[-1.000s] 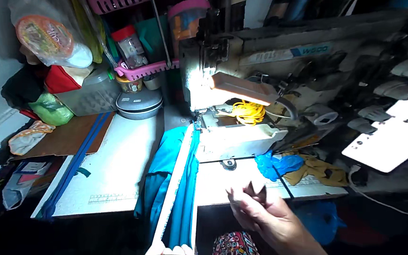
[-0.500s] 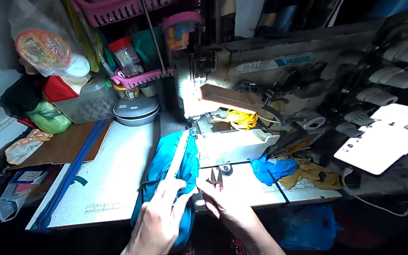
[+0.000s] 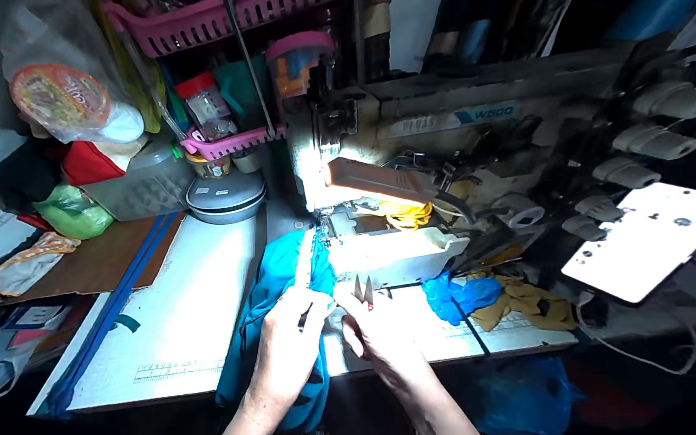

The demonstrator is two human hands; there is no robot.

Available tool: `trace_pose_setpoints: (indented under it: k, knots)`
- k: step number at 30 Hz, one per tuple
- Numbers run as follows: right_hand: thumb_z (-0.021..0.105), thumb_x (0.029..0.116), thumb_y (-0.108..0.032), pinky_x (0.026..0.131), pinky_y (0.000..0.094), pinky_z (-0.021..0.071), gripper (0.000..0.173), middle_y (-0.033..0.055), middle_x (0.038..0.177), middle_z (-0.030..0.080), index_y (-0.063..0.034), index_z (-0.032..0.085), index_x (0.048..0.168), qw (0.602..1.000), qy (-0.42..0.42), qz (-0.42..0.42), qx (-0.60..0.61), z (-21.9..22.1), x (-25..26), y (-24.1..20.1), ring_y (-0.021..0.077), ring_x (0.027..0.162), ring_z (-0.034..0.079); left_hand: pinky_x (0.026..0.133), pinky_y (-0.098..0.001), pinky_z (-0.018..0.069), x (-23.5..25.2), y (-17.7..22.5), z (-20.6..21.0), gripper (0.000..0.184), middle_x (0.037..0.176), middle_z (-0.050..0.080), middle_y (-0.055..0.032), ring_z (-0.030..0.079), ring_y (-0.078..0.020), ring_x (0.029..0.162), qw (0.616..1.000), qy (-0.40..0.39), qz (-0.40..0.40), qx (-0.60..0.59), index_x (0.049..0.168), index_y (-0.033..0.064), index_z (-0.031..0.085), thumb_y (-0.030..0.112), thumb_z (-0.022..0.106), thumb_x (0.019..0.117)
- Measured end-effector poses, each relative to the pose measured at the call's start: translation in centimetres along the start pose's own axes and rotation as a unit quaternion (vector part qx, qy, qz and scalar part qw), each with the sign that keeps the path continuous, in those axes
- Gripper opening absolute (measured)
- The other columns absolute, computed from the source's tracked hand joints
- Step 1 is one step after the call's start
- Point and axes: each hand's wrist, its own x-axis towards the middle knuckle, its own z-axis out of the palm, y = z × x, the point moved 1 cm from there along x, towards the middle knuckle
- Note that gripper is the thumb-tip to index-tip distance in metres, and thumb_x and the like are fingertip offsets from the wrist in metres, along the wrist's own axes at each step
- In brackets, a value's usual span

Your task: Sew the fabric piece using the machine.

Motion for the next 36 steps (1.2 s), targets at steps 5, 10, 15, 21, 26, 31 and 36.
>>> trace_pose_setpoints:
  k: [5,10,15,21,26,31,36]
  knots:
    - [0.06,0.102,-0.014,0.04,0.0166,0.0404,0.009,-0.0037,0.057,0.053,-0.0062,0.064,0.1,0.997,-0.014,-0.055,-0.046,0.4,0.0,-0.2,0.0018,0.04,0.045,0.06,-0.013,0.0516,0.9,-0.2,0.0,0.021,0.092,0.07,0.0027,0.06,0.0024,0.065,0.999,-0.001,-0.032,-0.003,0.106,0.0095,0.074,0.026,0.072,0.0921]
    - [0.058,0.1032,-0.014,0.042,0.0168,0.0412,0.014,-0.0054,0.055,0.053,-0.0048,0.065,0.094,0.997,0.001,-0.046,-0.069,-0.2,0.5,-0.1,0.0014,0.041,0.047,0.067,-0.014,0.0527,2.2,0.5,-0.9,0.015,0.085,0.071,0.0032,0.064,0.002,0.072,0.998,-0.042,-0.037,0.013,0.096,0.0107,0.077,0.021,0.066,0.0965]
    - [0.055,0.1044,-0.012,0.04,0.0163,0.0405,0.014,-0.0042,0.055,0.053,-0.0054,0.063,0.095,0.999,-0.002,-0.04,-0.03,-0.1,0.6,-0.2,0.0015,0.04,0.046,0.061,-0.0169,0.0505,2.6,0.6,-0.9,0.019,0.076,0.065,0.0014,0.059,-0.0015,0.064,0.997,-0.052,-0.045,0.04,0.095,0.0075,0.071,0.017,0.057,0.1013]
    - [0.059,0.1027,-0.015,0.042,0.0195,0.0446,0.014,-0.0023,0.058,0.056,-0.0018,0.062,0.1,0.995,0.038,-0.052,-0.076,0.1,0.6,-0.7,0.0038,0.042,0.049,0.07,-0.0281,0.0576,2.6,1.1,-1.6,0.021,0.086,0.066,-0.0063,0.067,-0.0133,0.077,0.92,-0.05,-0.228,-0.316,0.108,0.0027,0.06,0.017,0.044,0.1083]
    - [0.061,0.1021,-0.023,0.045,0.0212,0.046,0.024,-0.002,0.065,0.059,-0.0014,0.066,0.111,0.984,0.038,-0.089,-0.148,0.3,0.7,-0.6,0.004,0.047,0.051,0.072,-0.0254,0.0526,3.1,0.8,-2.0,0.016,0.083,0.065,0.0,0.063,-0.0076,0.078,0.959,-0.106,-0.183,-0.187,0.108,0.0081,0.064,0.021,0.059,0.1013]
    - [0.059,0.1021,-0.034,0.061,0.0232,0.0523,0.03,-0.0037,0.077,0.066,-0.0109,0.072,0.116,0.934,0.056,-0.215,-0.278,0.8,1.2,-0.7,0.003,0.065,0.061,0.068,-0.0296,0.0565,3.1,0.5,-1.8,0.023,0.078,0.069,-0.0012,0.067,-0.0108,0.07,0.988,-0.058,-0.014,0.143,0.106,0.0098,0.072,0.03,0.063,0.0977]
    - [0.06,0.1027,-0.031,0.069,0.0279,0.0538,0.024,-0.0006,0.083,0.071,-0.0138,0.076,0.11,0.897,0.086,-0.244,-0.358,1.2,1.4,-2.0,0.007,0.074,0.065,0.073,-0.0435,0.0593,3.2,0.5,-1.5,0.029,0.086,0.074,-0.0064,0.073,-0.0221,0.082,0.97,-0.049,0.038,0.233,0.104,0.0101,0.077,0.03,0.057,0.0991]
